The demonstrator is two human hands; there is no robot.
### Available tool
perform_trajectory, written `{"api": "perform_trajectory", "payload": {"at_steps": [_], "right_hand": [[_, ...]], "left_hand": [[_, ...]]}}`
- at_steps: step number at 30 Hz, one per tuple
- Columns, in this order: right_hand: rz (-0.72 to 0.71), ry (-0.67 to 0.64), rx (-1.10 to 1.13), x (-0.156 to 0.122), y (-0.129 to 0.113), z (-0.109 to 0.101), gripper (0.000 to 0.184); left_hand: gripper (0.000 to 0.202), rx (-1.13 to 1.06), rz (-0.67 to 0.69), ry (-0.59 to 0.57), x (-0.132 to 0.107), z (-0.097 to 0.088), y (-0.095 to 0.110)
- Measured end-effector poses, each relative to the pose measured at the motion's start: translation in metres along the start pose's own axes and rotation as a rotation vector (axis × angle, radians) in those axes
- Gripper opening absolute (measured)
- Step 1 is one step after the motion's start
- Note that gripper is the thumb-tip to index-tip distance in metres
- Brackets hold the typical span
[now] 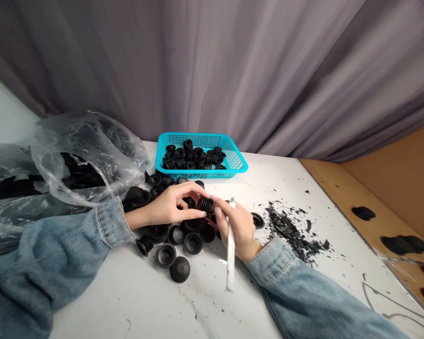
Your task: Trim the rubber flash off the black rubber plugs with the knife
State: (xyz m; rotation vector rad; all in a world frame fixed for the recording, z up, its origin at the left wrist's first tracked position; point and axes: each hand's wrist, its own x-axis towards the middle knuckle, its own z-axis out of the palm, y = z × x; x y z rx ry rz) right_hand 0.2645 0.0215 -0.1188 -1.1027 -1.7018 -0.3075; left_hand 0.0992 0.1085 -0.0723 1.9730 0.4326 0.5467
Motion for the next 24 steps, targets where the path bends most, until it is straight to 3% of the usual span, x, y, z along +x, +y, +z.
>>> {"api": "perform_trajectory", "payload": {"at_steps": [5, 13, 18, 24], "right_hand": [[-0.048, -0.007, 0.019, -0.001, -0.003, 0.001, 0.036], [0.098, -0.059, 0.215, 0.002, -0.014, -0.001, 0.039], [0.240, -0.124, 0.327, 0.013, -0.017, -0.005, 0.033], [0.179, -0.213, 0.373, 0.021, -0.020, -0.013, 0.033]], "left_hand": [[0.028, 0.071, 0.091, -0.026, 0.001, 0.001, -0.001], [0.028, 0.202, 0.161, -0.021, -0.001, 0.003, -0.004], [0.030, 0.231, 0.132, -0.031, -0.001, 0.001, -0.003], [0.043, 0.275, 0.188, -0.016, 0.000, 0.001, -0.006]]}}
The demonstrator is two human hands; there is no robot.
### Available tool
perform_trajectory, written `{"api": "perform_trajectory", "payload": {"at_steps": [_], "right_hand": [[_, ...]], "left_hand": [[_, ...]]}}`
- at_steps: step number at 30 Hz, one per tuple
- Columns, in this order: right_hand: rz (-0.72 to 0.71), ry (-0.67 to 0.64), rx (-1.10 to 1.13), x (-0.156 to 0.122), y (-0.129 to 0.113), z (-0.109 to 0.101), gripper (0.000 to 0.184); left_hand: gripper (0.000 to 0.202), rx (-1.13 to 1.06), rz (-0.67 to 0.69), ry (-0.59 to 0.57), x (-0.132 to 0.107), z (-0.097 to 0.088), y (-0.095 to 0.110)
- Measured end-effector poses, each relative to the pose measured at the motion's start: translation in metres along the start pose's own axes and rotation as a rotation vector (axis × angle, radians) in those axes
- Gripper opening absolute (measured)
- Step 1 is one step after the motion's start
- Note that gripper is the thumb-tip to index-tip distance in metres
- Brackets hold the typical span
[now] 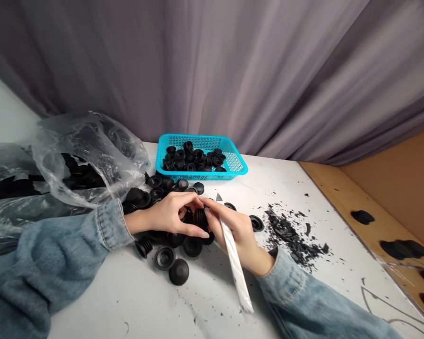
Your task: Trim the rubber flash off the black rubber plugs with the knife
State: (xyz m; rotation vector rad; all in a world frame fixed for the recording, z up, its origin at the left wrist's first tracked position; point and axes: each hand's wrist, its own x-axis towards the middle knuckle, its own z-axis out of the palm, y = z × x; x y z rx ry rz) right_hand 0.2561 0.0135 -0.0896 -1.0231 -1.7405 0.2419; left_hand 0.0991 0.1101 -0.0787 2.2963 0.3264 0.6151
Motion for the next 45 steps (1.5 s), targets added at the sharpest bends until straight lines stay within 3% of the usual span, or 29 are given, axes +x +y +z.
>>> {"api": "perform_trajectory", "payload": {"at_steps": [4, 9, 12, 20, 26, 30, 35, 41, 45], "right_hand": [[0.006, -0.075, -0.016, 0.001, -0.006, 0.000, 0.033], [0.006, -0.209, 0.015, 0.003, -0.011, 0.000, 0.030], [0.087, -0.239, 0.043, 0.004, -0.011, 0.000, 0.030], [0.442, -0.204, 0.242, 0.011, -0.015, -0.002, 0.030], [0.410, -0.221, 0.167, 0.011, -0.012, -0.004, 0.031], [0.399, -0.203, 0.195, 0.009, -0.009, -0.005, 0.031], [0.550, -0.135, 0.325, 0.011, -0.012, -0.006, 0.036], [0.761, -0.121, 0.562, 0.014, -0.011, -0.007, 0.038], [0.860, -0.139, 0.736, 0.013, -0.006, -0.004, 0.041]], "left_hand": [[0.034, 0.021, 0.095, -0.003, -0.001, 0.003, 0.001], [0.024, -0.016, 0.068, -0.088, -0.004, 0.005, 0.001], [0.026, -0.041, 0.077, -0.150, -0.004, 0.004, 0.000], [0.018, -0.042, 0.144, -0.189, 0.001, 0.002, 0.004], [0.020, 0.052, 0.170, -0.175, 0.000, 0.003, 0.000], [0.023, 0.001, 0.170, -0.198, 0.001, 0.001, 0.002], [0.031, -0.031, 0.104, -0.165, 0.001, -0.002, 0.006], [0.027, -0.007, 0.165, -0.066, 0.000, 0.001, 0.006], [0.022, -0.042, 0.128, -0.132, 0.001, 0.001, 0.009]]}}
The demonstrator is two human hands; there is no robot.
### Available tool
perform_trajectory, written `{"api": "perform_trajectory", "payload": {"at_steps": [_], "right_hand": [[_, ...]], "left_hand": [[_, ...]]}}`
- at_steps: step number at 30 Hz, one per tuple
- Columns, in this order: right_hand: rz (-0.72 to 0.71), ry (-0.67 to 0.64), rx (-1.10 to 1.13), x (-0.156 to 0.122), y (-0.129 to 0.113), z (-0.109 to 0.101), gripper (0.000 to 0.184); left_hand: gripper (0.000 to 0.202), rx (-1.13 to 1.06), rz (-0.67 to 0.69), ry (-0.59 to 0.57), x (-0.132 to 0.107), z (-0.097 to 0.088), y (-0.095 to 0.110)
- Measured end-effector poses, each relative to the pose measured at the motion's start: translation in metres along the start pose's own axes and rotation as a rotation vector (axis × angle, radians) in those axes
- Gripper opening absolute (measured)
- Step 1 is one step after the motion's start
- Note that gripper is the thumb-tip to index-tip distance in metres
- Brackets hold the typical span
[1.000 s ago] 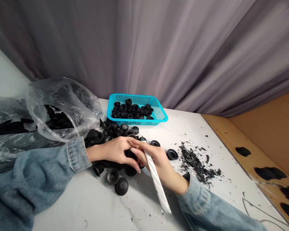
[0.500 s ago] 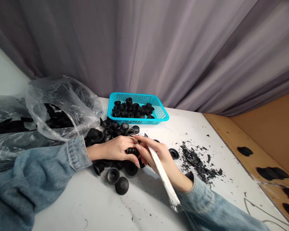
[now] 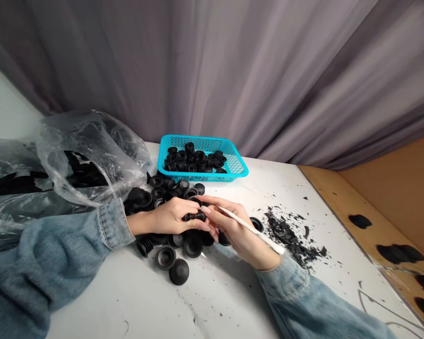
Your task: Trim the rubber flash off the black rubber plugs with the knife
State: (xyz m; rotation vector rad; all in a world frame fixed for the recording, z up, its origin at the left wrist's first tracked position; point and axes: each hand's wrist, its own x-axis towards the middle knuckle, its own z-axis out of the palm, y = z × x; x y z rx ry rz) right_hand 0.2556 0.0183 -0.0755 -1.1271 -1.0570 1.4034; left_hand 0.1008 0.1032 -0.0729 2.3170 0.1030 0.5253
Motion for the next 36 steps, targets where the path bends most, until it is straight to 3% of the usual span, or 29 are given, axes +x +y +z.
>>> {"api": "perform_trajectory", "payload": {"at_steps": [7, 13, 19, 22, 25, 28, 32, 36], "right_hand": [[0.051, -0.062, 0.076, 0.002, 0.001, -0.001, 0.034], [-0.009, -0.022, -0.095, 0.003, -0.004, -0.004, 0.037], [-0.124, 0.087, -0.413, -0.002, -0.026, -0.011, 0.052], [-0.174, 0.019, -0.488, -0.006, -0.035, -0.014, 0.036], [-0.198, -0.052, -0.390, -0.007, -0.039, -0.017, 0.023], [-0.167, -0.046, -0.322, -0.008, -0.040, -0.019, 0.023], [-0.161, 0.016, -0.526, -0.010, -0.046, -0.024, 0.028], [-0.240, -0.085, -0.590, -0.013, -0.047, -0.024, 0.028]], "left_hand": [[0.031, 0.001, -0.062, -0.004, -0.002, 0.000, -0.007], [0.027, 0.005, -0.089, 0.005, -0.001, 0.000, -0.004], [0.031, -0.015, -0.161, 0.007, 0.000, -0.002, -0.001], [0.032, -0.091, -0.205, 0.005, 0.001, -0.003, 0.000], [0.034, -0.146, -0.253, -0.016, 0.001, -0.005, 0.000], [0.033, -0.165, -0.271, -0.049, 0.000, -0.005, -0.001], [0.034, -0.184, -0.288, -0.069, -0.001, -0.004, -0.002], [0.033, -0.245, -0.317, -0.104, -0.001, -0.004, -0.002]]}}
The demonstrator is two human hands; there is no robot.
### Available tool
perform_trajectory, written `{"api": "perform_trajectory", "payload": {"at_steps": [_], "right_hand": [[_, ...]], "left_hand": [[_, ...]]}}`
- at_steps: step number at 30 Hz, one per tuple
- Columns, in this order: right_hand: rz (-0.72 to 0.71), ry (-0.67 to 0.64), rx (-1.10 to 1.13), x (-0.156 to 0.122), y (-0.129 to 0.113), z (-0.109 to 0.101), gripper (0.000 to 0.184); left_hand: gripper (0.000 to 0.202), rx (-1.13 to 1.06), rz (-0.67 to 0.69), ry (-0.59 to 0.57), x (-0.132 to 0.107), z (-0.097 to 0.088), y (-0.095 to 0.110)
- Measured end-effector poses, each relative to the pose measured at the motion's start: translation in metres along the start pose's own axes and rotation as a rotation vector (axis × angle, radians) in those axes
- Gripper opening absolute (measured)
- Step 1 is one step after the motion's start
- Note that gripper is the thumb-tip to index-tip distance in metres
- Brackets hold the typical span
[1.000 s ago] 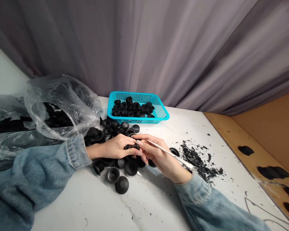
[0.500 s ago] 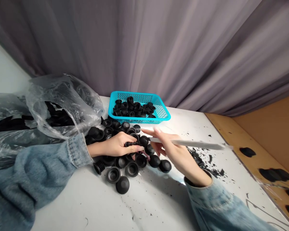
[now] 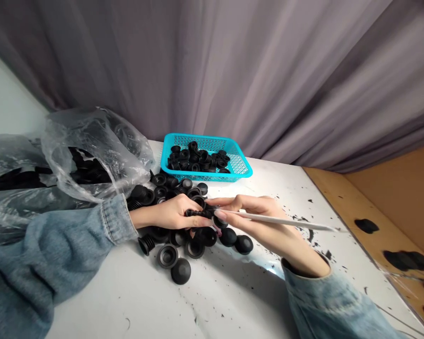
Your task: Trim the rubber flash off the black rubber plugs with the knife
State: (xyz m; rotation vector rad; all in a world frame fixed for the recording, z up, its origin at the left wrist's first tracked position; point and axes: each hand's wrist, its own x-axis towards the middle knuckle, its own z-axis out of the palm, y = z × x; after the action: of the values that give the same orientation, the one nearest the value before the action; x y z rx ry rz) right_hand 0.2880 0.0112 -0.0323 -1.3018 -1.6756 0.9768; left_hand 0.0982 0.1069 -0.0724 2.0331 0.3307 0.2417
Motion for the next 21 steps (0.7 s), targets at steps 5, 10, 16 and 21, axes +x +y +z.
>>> {"api": "perform_trajectory", "payload": {"at_steps": [5, 10, 16, 21], "right_hand": [[0.052, -0.081, 0.021, 0.0009, 0.0019, 0.0058, 0.030], [0.093, -0.108, 0.002, 0.0027, 0.0031, 0.0070, 0.032], [0.128, -0.113, -0.006, 0.0018, 0.0064, 0.0067, 0.031], [0.114, -0.108, -0.021, 0.0029, 0.0062, 0.0085, 0.028]], "left_hand": [[0.039, 0.036, -0.006, -0.017, 0.0002, -0.0006, -0.0021], [0.042, 0.048, 0.010, -0.051, 0.0007, -0.0007, -0.0052], [0.039, 0.068, 0.030, -0.049, 0.0013, -0.0003, -0.0052], [0.039, 0.050, 0.024, -0.052, 0.0010, 0.0000, -0.0045]]}}
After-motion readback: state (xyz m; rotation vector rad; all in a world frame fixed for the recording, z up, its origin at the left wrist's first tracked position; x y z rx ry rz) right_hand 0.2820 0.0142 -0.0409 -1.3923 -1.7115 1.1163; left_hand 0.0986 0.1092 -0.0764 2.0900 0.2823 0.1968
